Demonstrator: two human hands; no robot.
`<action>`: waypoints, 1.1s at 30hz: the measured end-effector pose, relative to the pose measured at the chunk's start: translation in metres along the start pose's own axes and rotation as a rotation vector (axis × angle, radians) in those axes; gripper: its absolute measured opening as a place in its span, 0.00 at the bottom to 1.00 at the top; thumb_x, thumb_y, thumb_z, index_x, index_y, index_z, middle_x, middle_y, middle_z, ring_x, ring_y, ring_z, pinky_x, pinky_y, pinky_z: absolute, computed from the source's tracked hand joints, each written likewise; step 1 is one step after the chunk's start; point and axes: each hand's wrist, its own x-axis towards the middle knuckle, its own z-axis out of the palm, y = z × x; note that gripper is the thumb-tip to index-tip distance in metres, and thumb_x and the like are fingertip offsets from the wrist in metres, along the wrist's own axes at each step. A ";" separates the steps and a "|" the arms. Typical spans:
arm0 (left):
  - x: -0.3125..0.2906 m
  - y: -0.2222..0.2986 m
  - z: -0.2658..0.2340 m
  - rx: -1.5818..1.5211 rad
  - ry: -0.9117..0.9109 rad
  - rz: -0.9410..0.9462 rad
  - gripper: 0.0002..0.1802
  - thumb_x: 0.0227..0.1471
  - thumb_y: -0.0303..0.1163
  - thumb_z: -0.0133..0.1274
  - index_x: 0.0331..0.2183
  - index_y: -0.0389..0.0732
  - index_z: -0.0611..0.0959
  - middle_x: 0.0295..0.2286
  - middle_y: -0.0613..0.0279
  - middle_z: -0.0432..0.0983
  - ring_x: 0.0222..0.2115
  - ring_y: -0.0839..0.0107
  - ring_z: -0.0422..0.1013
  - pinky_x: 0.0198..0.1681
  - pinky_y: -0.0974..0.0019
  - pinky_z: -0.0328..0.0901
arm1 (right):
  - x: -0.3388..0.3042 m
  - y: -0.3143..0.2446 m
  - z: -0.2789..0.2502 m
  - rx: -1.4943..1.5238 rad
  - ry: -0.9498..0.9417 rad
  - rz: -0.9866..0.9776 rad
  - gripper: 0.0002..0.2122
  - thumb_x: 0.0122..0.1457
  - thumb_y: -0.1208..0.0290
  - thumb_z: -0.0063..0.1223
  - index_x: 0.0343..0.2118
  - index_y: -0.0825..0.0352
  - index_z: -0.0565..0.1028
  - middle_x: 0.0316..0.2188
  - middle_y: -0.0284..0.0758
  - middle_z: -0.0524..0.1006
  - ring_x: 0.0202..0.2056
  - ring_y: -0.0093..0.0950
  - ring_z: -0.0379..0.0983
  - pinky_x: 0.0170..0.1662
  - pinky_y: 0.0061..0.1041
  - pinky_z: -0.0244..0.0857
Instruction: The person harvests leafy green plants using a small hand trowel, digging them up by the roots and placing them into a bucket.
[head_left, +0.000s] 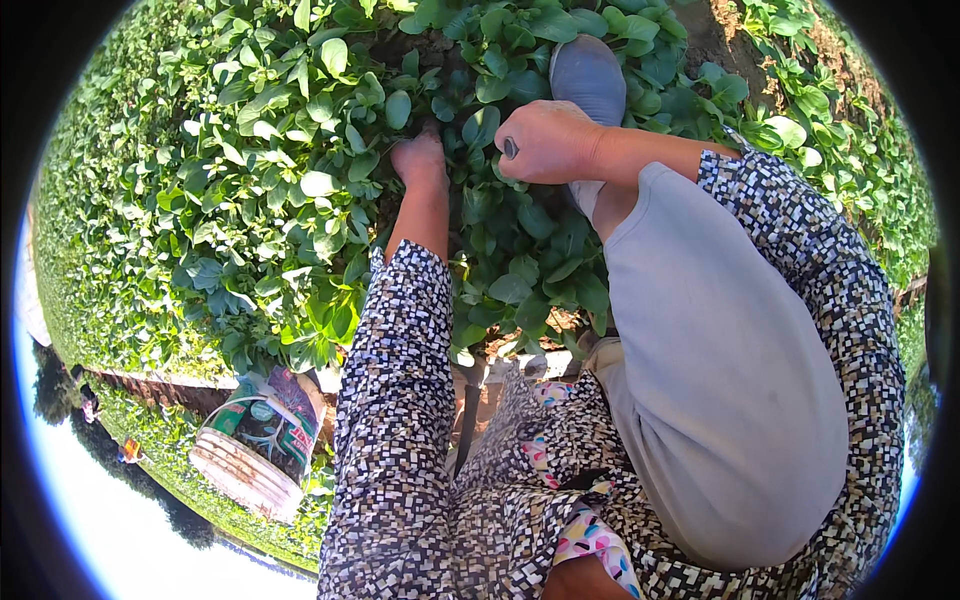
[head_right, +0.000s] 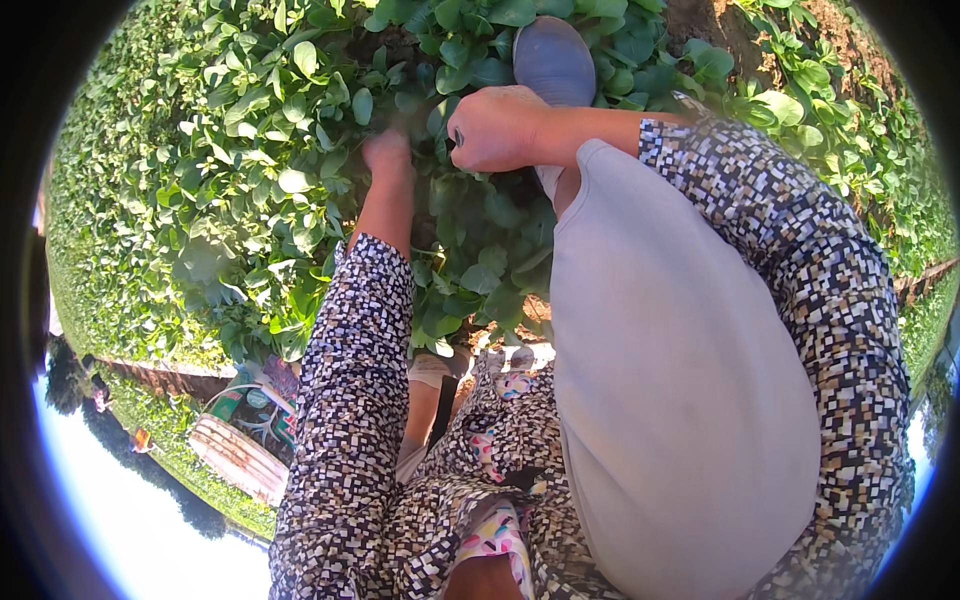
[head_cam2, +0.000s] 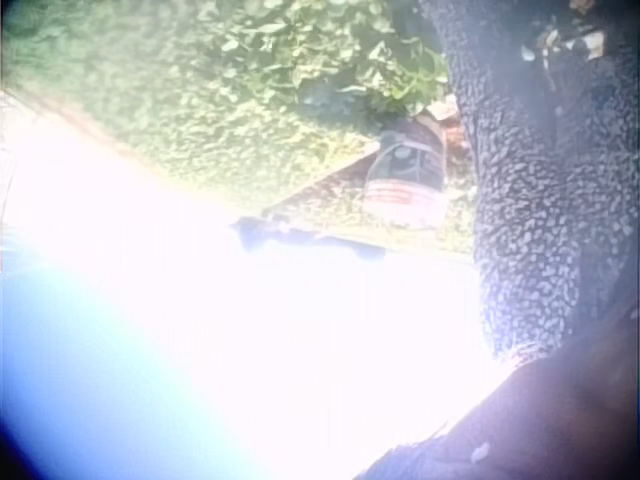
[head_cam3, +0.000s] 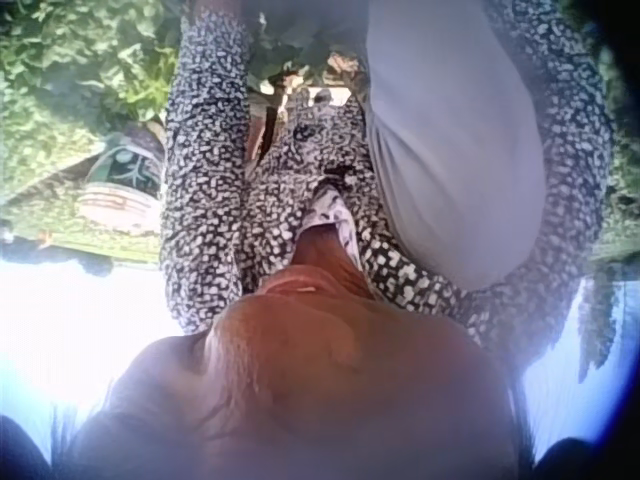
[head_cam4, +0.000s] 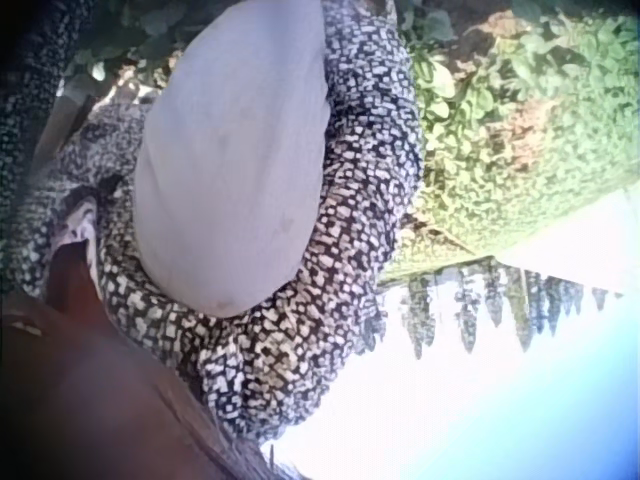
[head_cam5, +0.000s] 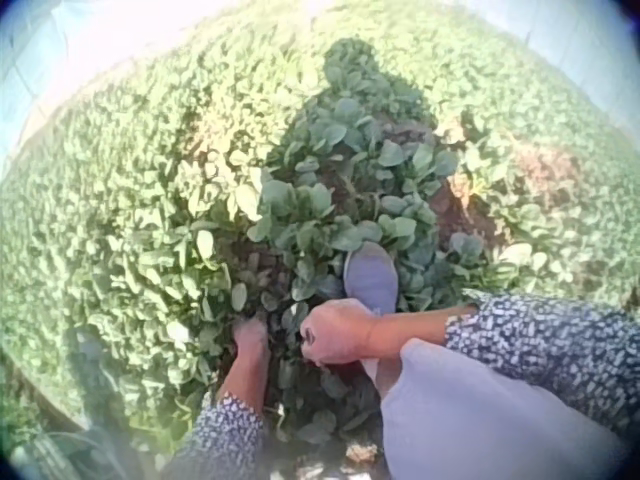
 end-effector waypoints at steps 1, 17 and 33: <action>-0.012 0.033 -0.001 -0.061 -0.079 -0.195 0.22 0.45 0.35 0.58 0.36 0.25 0.76 0.33 0.48 0.77 0.34 0.58 0.73 0.39 0.60 0.64 | -0.004 0.007 -0.003 -0.007 0.006 0.014 0.10 0.45 0.64 0.50 0.19 0.65 0.75 0.18 0.42 0.74 0.26 0.43 0.72 0.30 0.39 0.65; -0.124 0.020 -0.070 -0.886 0.019 -0.394 0.13 0.59 0.40 0.46 0.40 0.42 0.75 0.35 0.66 0.73 0.28 0.74 0.69 0.28 0.70 0.63 | -0.012 0.011 -0.021 -0.170 -0.047 -0.136 0.08 0.44 0.66 0.50 0.23 0.63 0.79 0.22 0.38 0.77 0.28 0.42 0.73 0.32 0.37 0.66; -0.113 0.053 -0.075 -1.204 0.082 -0.601 0.20 0.57 0.36 0.47 0.49 0.40 0.71 0.43 0.59 0.70 0.40 0.67 0.69 0.40 0.63 0.68 | -0.004 0.019 0.000 -0.031 -0.097 -0.051 0.09 0.44 0.66 0.51 0.15 0.66 0.70 0.16 0.42 0.70 0.24 0.45 0.68 0.29 0.39 0.62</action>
